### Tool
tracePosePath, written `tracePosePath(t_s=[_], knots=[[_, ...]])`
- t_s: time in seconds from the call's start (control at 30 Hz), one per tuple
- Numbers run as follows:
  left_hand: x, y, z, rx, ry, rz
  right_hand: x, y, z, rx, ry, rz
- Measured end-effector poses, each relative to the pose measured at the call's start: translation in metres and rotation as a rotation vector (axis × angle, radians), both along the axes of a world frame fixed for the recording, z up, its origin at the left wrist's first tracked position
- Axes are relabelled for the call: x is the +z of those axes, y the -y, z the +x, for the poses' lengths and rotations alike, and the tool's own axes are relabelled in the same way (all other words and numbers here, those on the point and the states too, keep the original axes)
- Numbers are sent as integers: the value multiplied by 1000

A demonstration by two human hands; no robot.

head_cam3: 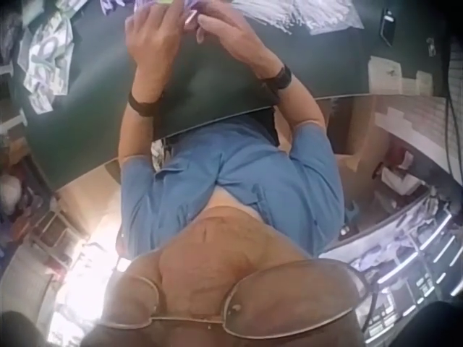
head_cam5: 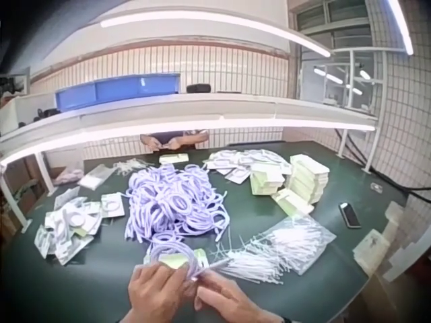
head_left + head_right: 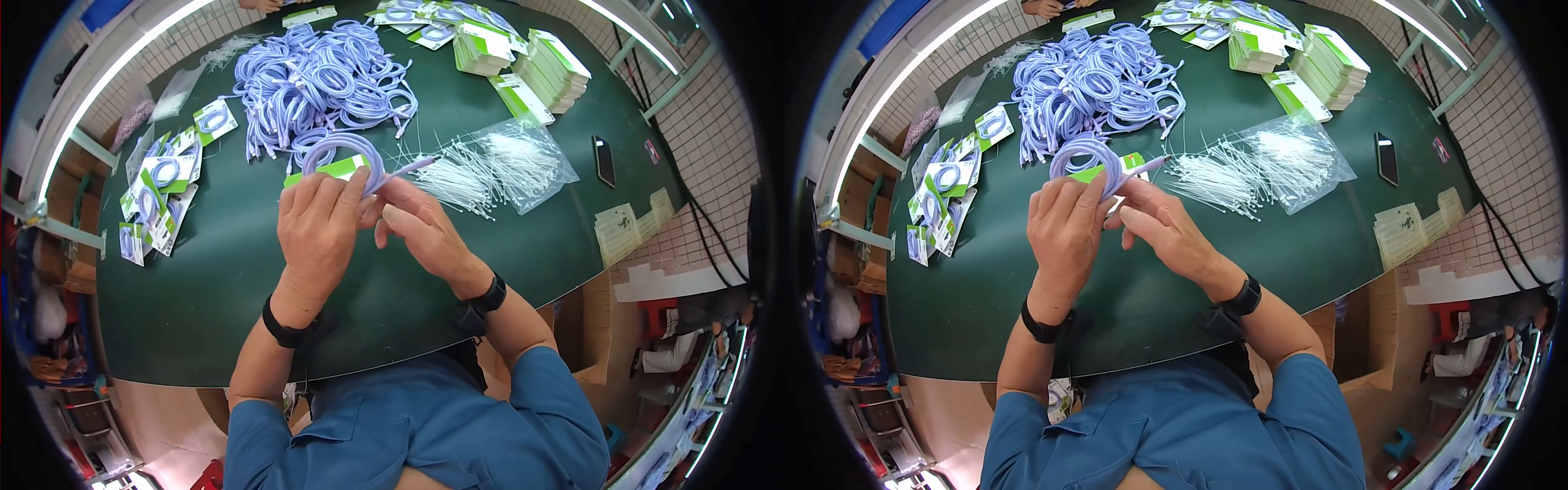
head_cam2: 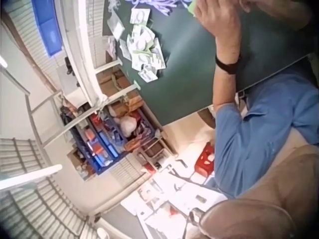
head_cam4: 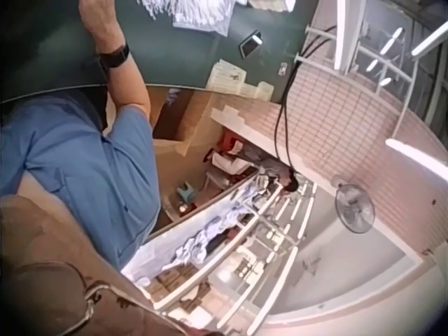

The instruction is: The person packages a cable by placing it onto a cardboard card, threading a zip tie through the card and around the cable, and pulling the zip tie tight. After securing the cable, the person places the finished package onto a stack.

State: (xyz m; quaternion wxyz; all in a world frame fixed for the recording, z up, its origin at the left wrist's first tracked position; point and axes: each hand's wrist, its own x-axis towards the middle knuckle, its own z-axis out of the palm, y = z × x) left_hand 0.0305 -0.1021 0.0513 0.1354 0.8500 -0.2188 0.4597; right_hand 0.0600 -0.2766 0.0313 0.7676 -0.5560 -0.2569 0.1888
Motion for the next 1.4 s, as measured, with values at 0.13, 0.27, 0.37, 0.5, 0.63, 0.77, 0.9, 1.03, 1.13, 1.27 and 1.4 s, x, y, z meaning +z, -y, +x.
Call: tracePosePath(t_s=[0.13, 0.27, 0.37, 0.5, 0.63, 0.77, 0.9, 1.03, 1.13, 1.27, 1.4], knots=[[-3, 2, -3, 86, -118, 76, -7, 0, 4, -33, -77, 19], [-8, 7, -11, -1, -171, 133, -17, 6, 13, -21, -183, 60], [-8, 9, -14, -124, -161, 114, -17, 10, 18, -4, -265, 162], [-7, 12, -25, -262, -83, -30, -19, 20, 28, -6, -390, 356], [-27, 16, -44, -392, -352, -374, -14, 21, 33, -42, -429, 470], [-34, 10, -41, -405, -979, -1130, -12, 7, 21, -26, -370, 409], [-17, 2, -22, -416, -1000, -1650, -26, -3, 13, -43, -143, 62], [-39, -15, -24, -521, -943, -1741, -41, -20, 0, -31, -119, 18], [-42, -16, -17, -662, -894, -1834, -44, -15, 6, -3, -187, -70], [-50, -18, -11, -737, -990, -1802, -25, 3, 15, 95, -206, -128], [-43, -28, -18, -679, -1121, -1832, -26, 5, 17, 193, -227, -174]])
